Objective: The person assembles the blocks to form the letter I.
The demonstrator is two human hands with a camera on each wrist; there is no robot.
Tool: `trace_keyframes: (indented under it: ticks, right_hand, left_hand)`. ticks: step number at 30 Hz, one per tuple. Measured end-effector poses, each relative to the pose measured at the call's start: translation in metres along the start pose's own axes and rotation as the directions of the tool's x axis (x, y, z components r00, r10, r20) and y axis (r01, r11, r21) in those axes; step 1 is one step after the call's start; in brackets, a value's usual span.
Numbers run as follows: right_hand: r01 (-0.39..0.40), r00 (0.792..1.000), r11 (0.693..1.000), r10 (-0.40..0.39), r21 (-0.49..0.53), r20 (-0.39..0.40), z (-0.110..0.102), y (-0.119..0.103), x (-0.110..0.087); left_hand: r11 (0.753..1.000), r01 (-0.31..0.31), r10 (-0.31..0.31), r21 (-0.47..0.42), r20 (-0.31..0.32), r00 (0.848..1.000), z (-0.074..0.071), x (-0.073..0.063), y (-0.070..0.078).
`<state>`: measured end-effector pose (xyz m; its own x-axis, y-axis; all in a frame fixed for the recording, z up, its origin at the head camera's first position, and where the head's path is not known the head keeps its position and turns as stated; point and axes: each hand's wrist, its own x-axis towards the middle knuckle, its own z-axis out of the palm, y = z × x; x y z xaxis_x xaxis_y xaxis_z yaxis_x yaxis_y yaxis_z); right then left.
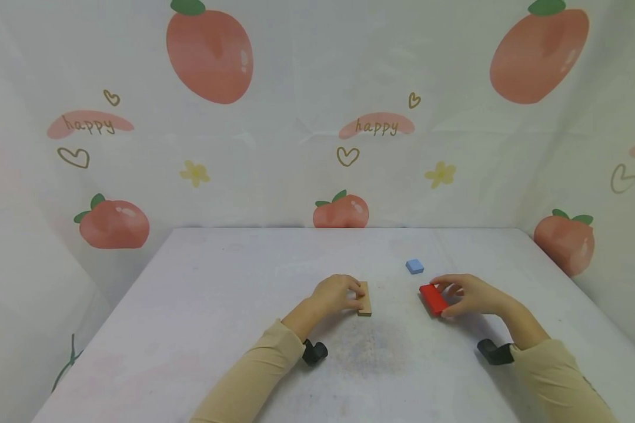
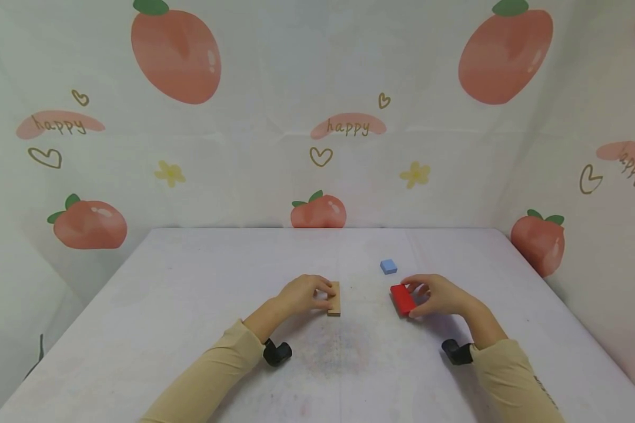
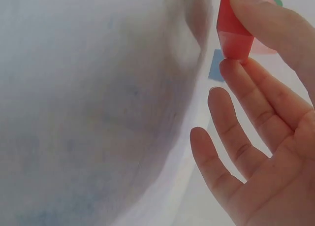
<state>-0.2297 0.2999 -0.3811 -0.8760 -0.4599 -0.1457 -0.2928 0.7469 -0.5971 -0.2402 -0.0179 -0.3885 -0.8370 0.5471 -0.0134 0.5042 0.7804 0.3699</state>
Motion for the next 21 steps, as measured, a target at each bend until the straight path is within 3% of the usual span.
trace_keyframes:
  ticks: [21]
  right_hand:
    - [0.083,0.997,0.996,-0.083,-0.021,-0.008,0.014,-0.025,0.011]
  left_hand:
    - [1.0,0.013,-0.013,0.004,0.003,1.0,0.0,0.0,0.001]
